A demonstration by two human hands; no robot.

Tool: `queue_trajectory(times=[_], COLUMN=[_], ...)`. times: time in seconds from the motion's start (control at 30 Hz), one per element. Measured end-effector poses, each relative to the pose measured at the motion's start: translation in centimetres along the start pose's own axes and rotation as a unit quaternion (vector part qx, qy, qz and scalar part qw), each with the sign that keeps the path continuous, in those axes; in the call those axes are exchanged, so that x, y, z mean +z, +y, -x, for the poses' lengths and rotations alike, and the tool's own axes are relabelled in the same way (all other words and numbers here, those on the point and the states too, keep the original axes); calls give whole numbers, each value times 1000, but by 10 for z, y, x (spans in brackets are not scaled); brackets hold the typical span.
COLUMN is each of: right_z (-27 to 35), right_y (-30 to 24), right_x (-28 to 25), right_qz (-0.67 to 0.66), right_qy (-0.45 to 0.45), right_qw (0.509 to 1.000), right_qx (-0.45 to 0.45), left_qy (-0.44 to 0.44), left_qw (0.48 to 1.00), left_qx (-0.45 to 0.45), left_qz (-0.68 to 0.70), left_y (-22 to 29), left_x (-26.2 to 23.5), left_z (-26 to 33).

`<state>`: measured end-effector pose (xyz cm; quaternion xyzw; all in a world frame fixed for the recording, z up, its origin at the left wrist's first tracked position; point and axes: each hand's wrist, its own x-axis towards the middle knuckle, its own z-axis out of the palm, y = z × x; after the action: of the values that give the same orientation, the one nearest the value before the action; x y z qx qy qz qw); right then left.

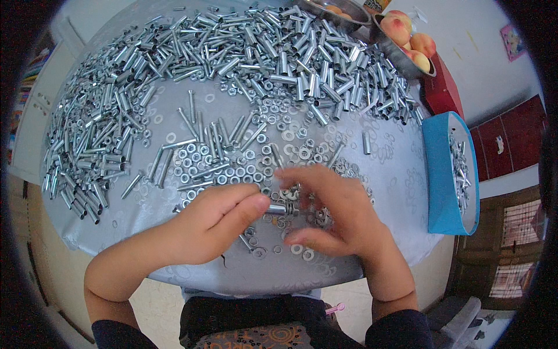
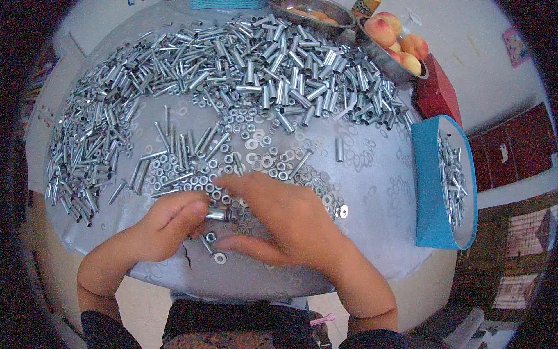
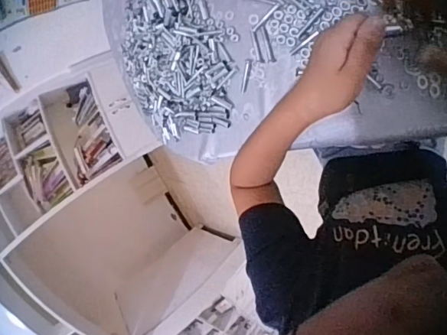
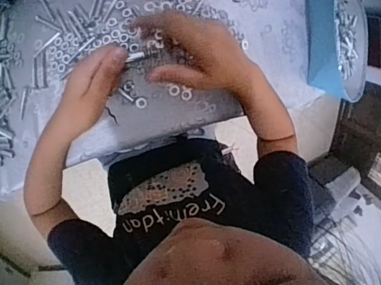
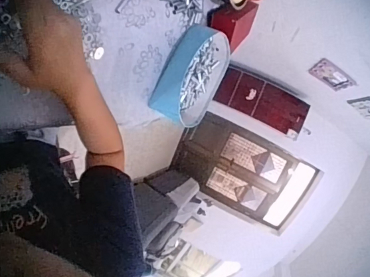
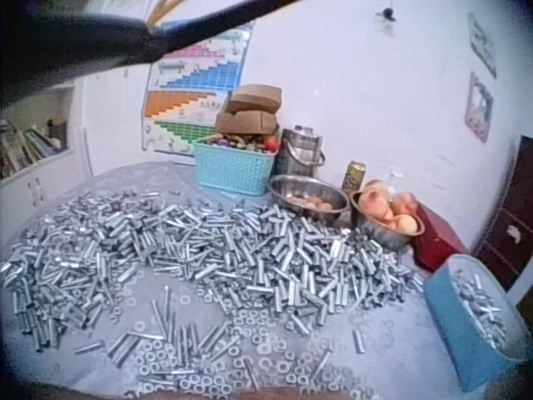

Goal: The person assembles metal fasteners by hand, picking up bolts and threading washers and nuts onto them. The person works over a table covered with a large pile of loose hardware, repeatedly picking up individual bolts and adding components to create assembled units.

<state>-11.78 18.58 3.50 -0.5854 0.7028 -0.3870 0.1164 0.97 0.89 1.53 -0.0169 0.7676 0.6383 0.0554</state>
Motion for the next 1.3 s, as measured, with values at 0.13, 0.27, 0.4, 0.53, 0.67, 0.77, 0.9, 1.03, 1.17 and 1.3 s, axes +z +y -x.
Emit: queue_trajectory(times=[0.13,0.27,0.4,0.53,0.67,0.77,0.9,1.03,1.17,1.3], right_z=[3,1,5,1,0,2,2,-1,0,-1], right_y=[8,8,9,9,0,3,5,9,3,7], right_x=[0,2,0,2,1,-1,4,4,6,7], right_qz=[54,44,65,50,4,32,-45,30,-34,86], right_qy=[-35,-13,-49,-24,-31,-77,-60,-80,-52,-3], right_qw=[998,998,995,996,999,996,997,996,997,994], right_qx=[-26,-46,-57,-71,6,10,25,-21,34,-69], left_qy=[7,3,-10,-18,-27,-7,-8,3,24,31], left_qw=[1000,999,1000,1000,999,999,1000,999,995,996], left_qx=[-24,-30,-19,-3,28,-29,3,26,64,-64], left_qz=[16,26,8,-2,-21,31,-27,-40,-73,54], left_y=[1,-1,3,2,-1,2,1,1,-2,5], left_x=[0,-2,-2,-1,-1,-1,0,1,2,-2], left_z=[1,2,1,1,2,2,1,3,3,4])
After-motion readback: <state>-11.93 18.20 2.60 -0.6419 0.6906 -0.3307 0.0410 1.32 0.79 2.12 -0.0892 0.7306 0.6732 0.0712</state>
